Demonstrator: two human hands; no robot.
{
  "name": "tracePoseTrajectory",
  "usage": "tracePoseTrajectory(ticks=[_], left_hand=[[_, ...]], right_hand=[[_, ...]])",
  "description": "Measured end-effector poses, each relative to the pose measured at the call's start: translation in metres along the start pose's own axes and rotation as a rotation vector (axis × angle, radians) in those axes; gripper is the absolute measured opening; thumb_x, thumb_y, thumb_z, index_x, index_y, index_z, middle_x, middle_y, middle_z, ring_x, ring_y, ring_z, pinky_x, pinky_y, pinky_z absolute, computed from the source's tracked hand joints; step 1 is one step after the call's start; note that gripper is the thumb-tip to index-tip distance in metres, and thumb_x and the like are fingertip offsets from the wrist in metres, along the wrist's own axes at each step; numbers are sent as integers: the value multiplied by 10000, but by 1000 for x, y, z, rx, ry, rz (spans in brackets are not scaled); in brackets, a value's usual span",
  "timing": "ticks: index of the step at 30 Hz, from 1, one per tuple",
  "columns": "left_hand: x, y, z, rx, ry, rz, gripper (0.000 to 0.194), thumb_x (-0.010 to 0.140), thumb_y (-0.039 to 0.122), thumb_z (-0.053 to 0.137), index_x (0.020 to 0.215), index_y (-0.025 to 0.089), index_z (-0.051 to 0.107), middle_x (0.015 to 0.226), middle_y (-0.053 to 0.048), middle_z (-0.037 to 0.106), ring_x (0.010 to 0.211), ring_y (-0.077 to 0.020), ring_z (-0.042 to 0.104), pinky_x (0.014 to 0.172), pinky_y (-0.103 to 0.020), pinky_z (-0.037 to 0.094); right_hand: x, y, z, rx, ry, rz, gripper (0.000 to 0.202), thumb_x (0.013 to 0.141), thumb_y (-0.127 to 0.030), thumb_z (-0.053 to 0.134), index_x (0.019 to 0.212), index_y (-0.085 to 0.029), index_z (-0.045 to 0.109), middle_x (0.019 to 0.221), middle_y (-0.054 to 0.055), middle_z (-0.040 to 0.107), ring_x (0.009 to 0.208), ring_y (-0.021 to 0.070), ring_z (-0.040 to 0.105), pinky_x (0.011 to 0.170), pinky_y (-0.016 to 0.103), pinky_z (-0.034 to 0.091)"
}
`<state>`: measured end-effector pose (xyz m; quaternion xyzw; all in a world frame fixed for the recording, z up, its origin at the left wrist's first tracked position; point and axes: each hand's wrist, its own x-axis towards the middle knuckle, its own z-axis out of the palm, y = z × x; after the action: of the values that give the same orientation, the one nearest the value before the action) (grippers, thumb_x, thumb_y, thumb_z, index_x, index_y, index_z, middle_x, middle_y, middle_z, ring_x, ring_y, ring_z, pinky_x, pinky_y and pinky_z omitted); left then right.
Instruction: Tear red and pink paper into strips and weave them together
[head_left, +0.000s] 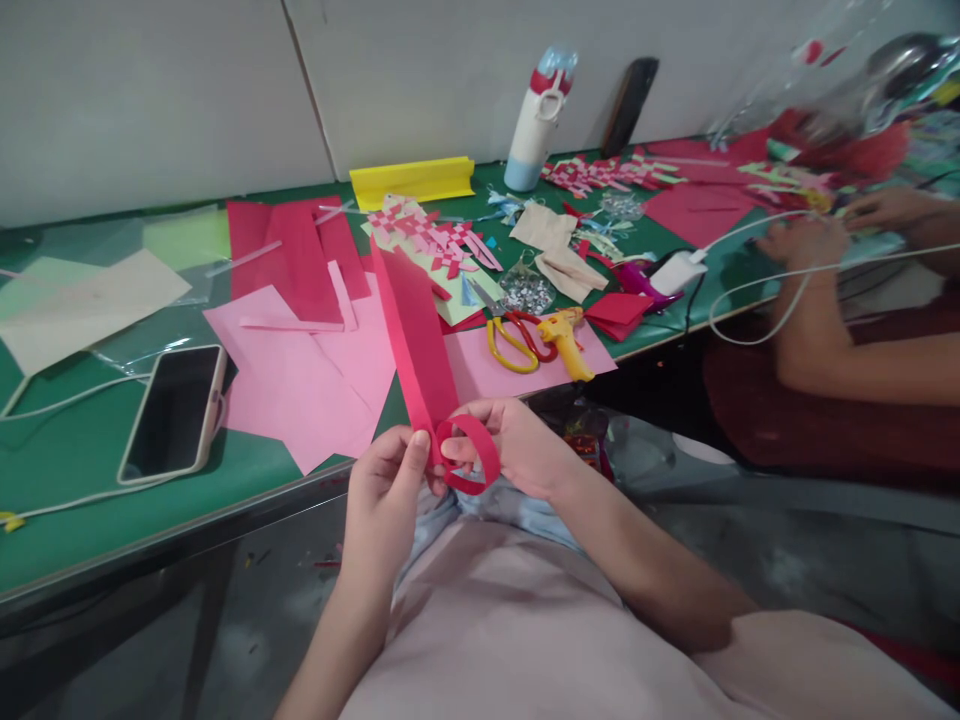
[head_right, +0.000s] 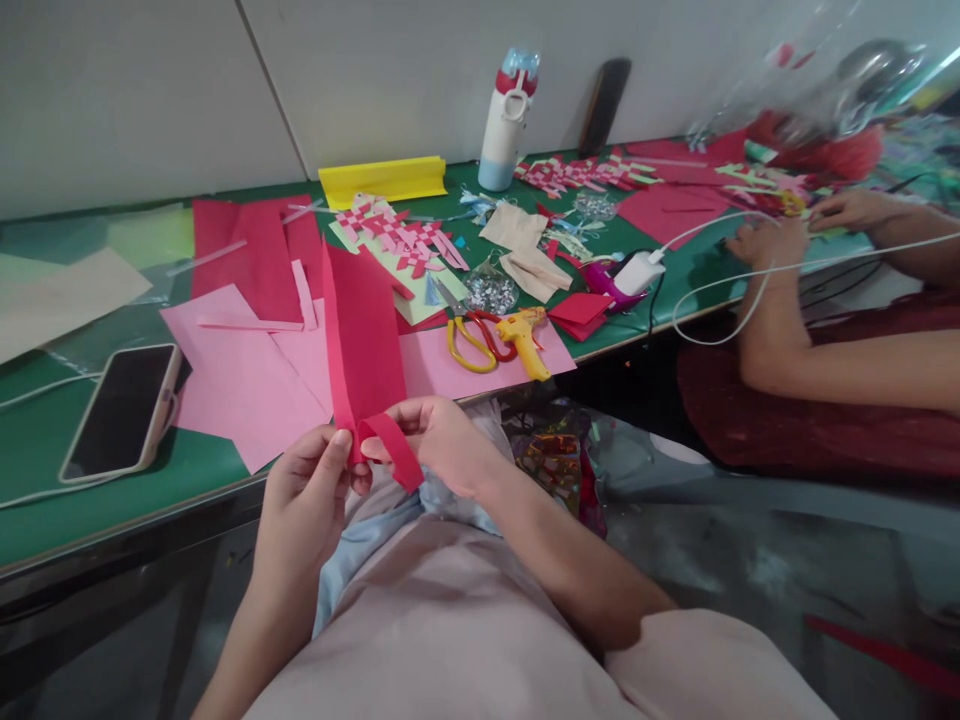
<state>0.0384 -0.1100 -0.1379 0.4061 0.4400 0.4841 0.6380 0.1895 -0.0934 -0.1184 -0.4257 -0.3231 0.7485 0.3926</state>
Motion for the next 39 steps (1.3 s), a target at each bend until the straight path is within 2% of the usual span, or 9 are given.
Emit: tracePoseTrajectory(ticks=[6,12,15,21,25,32,36,39], left_hand=[[-1,1,1,19,30,-34,261,855,374,601,704,161,596,572,29,554,480,-66,496,480,-180,402],[-2,0,3,0,56,-73,273,833,388,623,697,153,592,596,20,565,481,-66,497,478,-182,409],[-2,1,3,15,72,-52,272,832,392,623,698,157,589,578,33,545,476,-65,492,479,-181,407],[-2,6,4,155,82,-32,297,847,397,602,672,158,569,543,35,541,472,-74,510,488,-188,417],[-2,4,4,87,88,-50,298,839,408,610,674,164,562,540,45,522,461,-72,502,473,-182,413],[-1,6,8,-13,97,-104,285,821,403,632,690,156,581,589,30,581,454,-64,515,465,-173,416],[-1,10,12,-56,93,-104,282,814,388,641,675,149,586,581,29,577,461,-58,506,475,-168,414],[0,11,13,-68,82,-108,284,815,386,639,670,148,584,585,26,577,464,-61,503,483,-176,419]], right_hand=[[1,4,-4,2,58,-24,316,524,-288,855,722,-143,656,610,-25,634,540,84,584,563,221,481],[0,4,-3,33,16,-39,302,556,-317,838,712,-143,647,632,4,665,564,111,610,556,236,488],[0,3,-3,-15,51,-24,317,514,-287,858,704,-136,655,610,-7,652,535,87,580,543,215,466],[-1,0,-3,-83,62,-4,309,505,-289,859,680,-137,655,572,-18,622,504,79,543,531,221,455],[-2,1,-4,-52,51,-16,320,511,-315,859,687,-143,655,577,-17,622,511,86,559,538,227,474],[-1,6,-2,103,-32,-9,359,546,-373,847,707,-148,618,597,-5,647,551,130,630,547,250,515],[2,9,-3,155,-62,-28,342,550,-343,849,709,-144,621,602,0,657,546,126,628,531,236,502],[4,9,-5,167,-61,-43,302,543,-281,855,693,-140,634,575,-20,636,508,84,581,506,196,469]])
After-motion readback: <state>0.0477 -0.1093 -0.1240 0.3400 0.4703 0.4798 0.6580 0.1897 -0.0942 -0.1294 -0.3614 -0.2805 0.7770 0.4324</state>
